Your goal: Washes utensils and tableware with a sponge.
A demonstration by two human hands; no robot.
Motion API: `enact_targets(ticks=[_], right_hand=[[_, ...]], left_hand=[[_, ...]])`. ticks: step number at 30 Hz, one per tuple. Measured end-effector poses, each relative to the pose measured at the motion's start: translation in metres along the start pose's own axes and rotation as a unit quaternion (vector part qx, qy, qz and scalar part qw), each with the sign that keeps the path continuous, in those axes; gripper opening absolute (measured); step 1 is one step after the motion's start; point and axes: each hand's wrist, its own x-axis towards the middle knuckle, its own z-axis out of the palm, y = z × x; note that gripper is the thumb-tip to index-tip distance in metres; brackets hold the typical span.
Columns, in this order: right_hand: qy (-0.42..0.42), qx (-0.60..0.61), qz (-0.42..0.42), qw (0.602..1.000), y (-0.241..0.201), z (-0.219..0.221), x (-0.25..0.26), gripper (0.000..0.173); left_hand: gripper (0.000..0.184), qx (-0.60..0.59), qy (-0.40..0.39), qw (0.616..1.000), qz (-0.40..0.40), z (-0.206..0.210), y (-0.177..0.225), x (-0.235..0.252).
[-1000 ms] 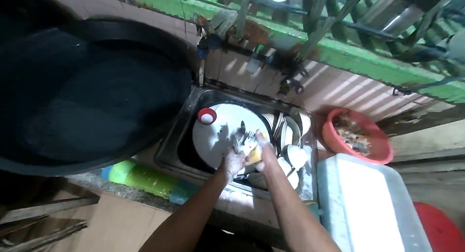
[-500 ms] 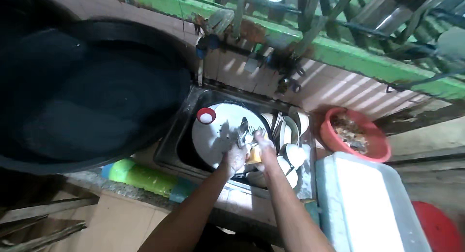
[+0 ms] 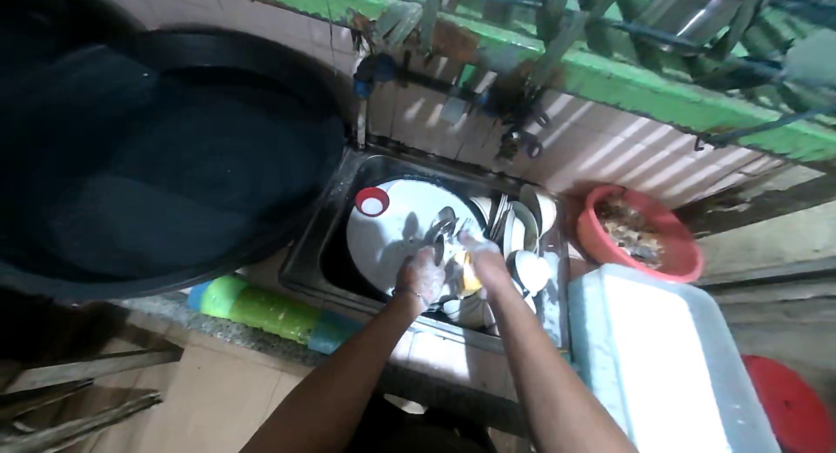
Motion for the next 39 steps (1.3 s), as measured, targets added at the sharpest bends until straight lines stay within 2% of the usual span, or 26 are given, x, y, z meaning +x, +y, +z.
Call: enact_targets(ticks=[3,7,11,14,16,18,21,23,25,29,31,33,34,36,38,39], right_hand=[[0.060,0.052,-0.023,0.997,0.004,0.013,0.002,0.043],[0.044,0.057,0.018,0.997,0.003,0.024,-0.011,0.041],[0.082,0.106,-0.009,0.991,0.008,0.019,0.007,0.041],[0.042,0.085,0.062,0.994,0.005,0.021,-0.006,0.042],[0.022,0.083,0.083,0.993,0.009,0.014,-0.003,0.045],[0.053,0.137,0.068,0.987,0.013,0.007,0.007,0.045],[0.102,0.176,0.068,0.977,0.017,0.018,0.011,0.048],[0.096,0.071,0.065,0.991,0.013,0.033,-0.005,0.047],[0.050,-0.030,0.068,0.996,0.012,0.042,-0.018,0.048],[0.002,-0.141,0.092,0.986,0.016,0.030,0.003,0.066],[-0.009,-0.240,0.103,0.965,0.011,0.022,0.027,0.080],[-0.003,-0.275,0.108,0.955,0.002,0.014,0.044,0.088],[-0.003,-0.244,0.097,0.965,-0.002,0.010,0.050,0.087],[-0.014,-0.089,0.075,0.993,-0.005,0.008,0.049,0.079],[-0.049,0.097,0.075,0.991,-0.005,0.017,0.034,0.077],[-0.084,0.146,0.076,0.983,-0.006,0.023,0.023,0.072]], left_hand=[[0.039,0.017,-0.004,1.000,-0.011,0.003,0.004,0.000],[0.040,0.021,0.003,1.000,-0.018,0.002,0.000,0.004],[0.043,0.037,-0.021,0.999,0.010,0.005,-0.003,-0.003],[0.037,-0.034,-0.039,0.998,0.033,0.003,-0.014,0.006],[0.035,-0.117,-0.071,0.990,0.021,0.005,-0.030,0.007],[0.031,-0.214,-0.100,0.972,0.013,0.013,-0.041,0.003],[0.031,-0.181,-0.080,0.980,0.008,0.015,-0.036,0.002],[0.033,-0.151,-0.046,0.987,0.004,0.019,-0.032,0.010],[0.037,-0.103,-0.024,0.994,-0.004,0.015,-0.033,0.017],[0.049,0.065,-0.020,0.998,-0.014,-0.002,-0.033,0.018],[0.051,0.058,-0.001,0.998,-0.023,-0.005,-0.036,0.020],[0.046,-0.038,0.008,0.999,-0.014,0.000,-0.042,0.026],[0.041,-0.094,0.009,0.995,-0.012,0.002,-0.045,0.030],[0.029,-0.239,-0.019,0.971,-0.023,0.006,-0.046,0.034],[0.023,-0.358,-0.064,0.930,-0.047,0.005,-0.036,0.029],[0.025,-0.381,-0.082,0.919,-0.060,0.005,-0.031,0.028]])
